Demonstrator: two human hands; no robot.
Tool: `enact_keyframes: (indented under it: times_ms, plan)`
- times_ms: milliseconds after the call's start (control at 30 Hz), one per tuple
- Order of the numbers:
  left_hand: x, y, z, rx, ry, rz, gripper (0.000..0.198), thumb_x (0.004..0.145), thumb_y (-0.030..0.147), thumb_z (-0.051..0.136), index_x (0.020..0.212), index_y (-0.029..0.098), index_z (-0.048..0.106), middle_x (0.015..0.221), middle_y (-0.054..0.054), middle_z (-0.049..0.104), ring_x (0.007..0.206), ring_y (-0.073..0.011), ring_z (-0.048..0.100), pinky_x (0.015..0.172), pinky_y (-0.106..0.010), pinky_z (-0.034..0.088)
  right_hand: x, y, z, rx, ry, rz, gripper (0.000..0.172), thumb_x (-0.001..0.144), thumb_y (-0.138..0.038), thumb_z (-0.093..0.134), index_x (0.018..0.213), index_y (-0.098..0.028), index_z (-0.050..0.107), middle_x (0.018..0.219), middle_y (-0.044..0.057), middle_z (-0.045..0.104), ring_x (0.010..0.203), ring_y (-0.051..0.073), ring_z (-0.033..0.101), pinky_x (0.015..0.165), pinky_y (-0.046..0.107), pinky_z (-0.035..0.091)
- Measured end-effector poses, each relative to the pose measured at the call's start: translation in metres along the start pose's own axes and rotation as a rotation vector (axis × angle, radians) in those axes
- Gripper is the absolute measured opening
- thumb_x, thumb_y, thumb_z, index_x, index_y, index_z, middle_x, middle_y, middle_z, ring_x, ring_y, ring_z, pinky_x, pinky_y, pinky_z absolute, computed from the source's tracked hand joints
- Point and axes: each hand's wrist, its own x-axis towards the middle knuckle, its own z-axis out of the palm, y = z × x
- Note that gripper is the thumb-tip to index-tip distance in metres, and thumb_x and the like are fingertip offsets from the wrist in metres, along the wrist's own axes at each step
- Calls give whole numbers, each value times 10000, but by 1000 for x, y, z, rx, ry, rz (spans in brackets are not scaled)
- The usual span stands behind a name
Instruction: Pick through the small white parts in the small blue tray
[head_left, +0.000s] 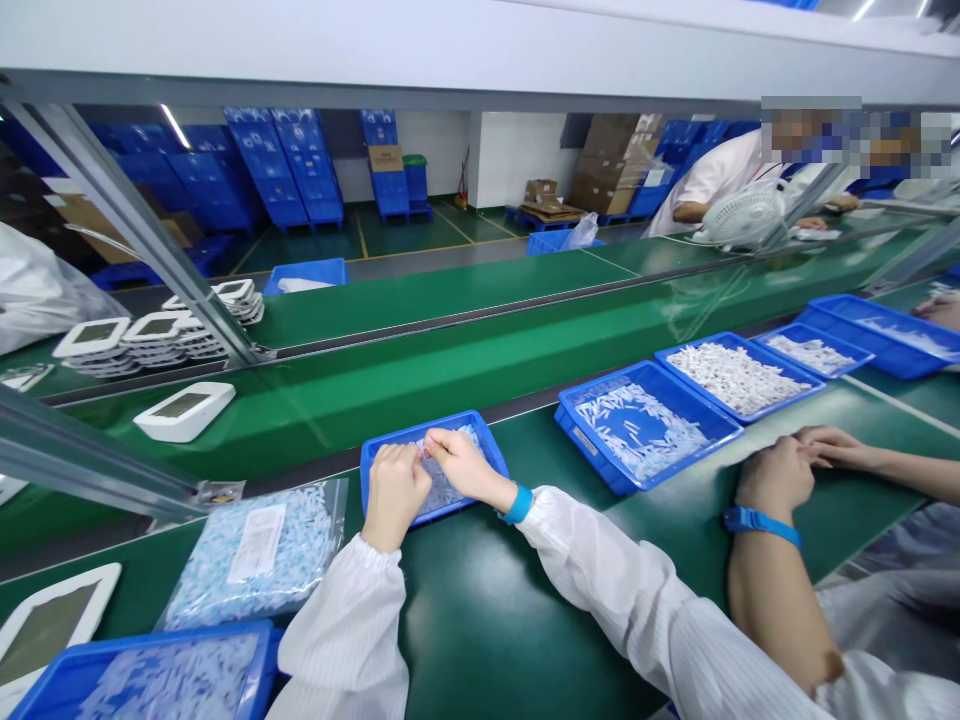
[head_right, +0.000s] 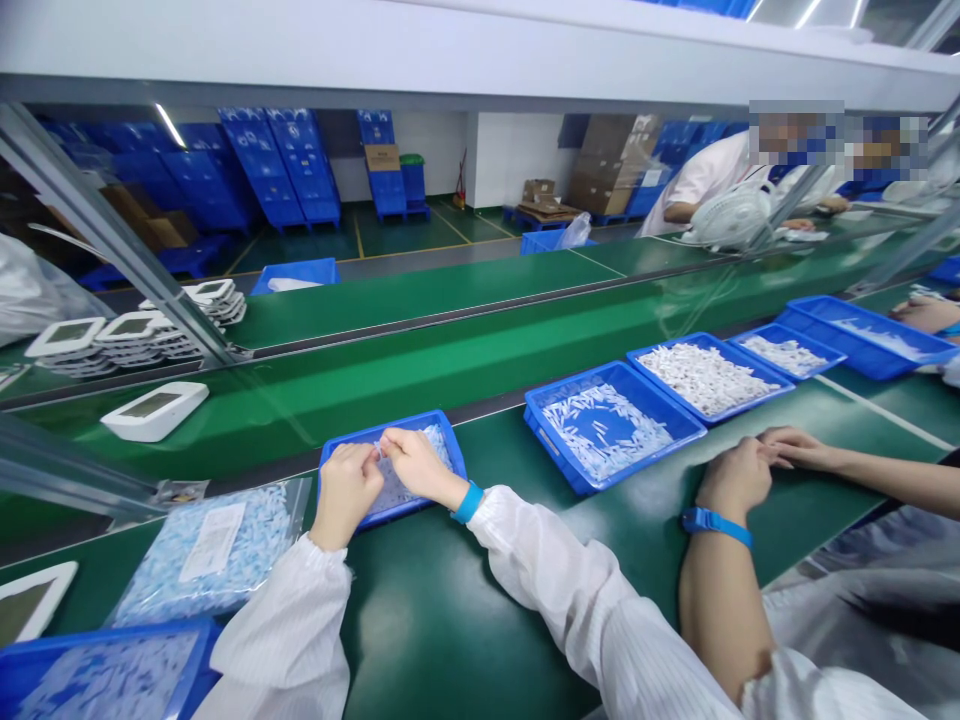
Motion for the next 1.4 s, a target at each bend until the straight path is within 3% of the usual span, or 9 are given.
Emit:
enact_keyframes:
  times_ms: [133, 433, 833, 1200, 1400]
  plan:
    - [0, 0, 1, 1, 68, 13, 226, 744, 67, 419, 589, 191, 528, 584, -40, 578, 632, -188, 538, 643, -296, 389, 0, -1, 3, 25, 10, -4, 280, 918, -261, 384, 655, -175, 432, 614, -34, 421, 601, 107, 383, 566, 219, 289]
    - [1, 0, 1, 26, 57, 12, 224, 729, 59, 418, 574, 195, 506, 572, -45, 566, 624, -190, 530, 639, -300, 384, 1, -2, 5, -30, -23, -5, 265, 921, -215, 389, 673, -168, 471, 625, -33, 467, 617, 109, 432, 600, 217, 316]
    - [3, 0, -1, 69, -95, 84, 206, 664, 24, 412, 613, 171, 547, 613, -68, 587, 649, -203, 540, 683, -323, 396, 0, -2, 2, -167, -69, 14, 252, 885, -128, 402, 638, -168, 432, 609, -28, 473, 604, 106, 433, 587, 222, 286]
    - [2, -3, 0, 11, -82, 88, 240, 841, 88, 366, 787, 165, 586, 741, -66, 614, 749, -219, 553, 692, -345, 374, 4, 6, 1, 208, -13, 29, 288, 911, -246, 404, 646, -162, 478, 590, -36, 425, 573, 102, 385, 587, 224, 327]
    - [3, 0, -2, 49, -98, 86, 261, 885, 131, 343, 851, 157, 601, 794, -76, 633, 802, -221, 572, 730, -349, 374, 0, 0, 2, 32, 8, -60, 341, 955, -302, 348, 673, -164, 482, 630, -13, 481, 604, 114, 437, 619, 235, 358]
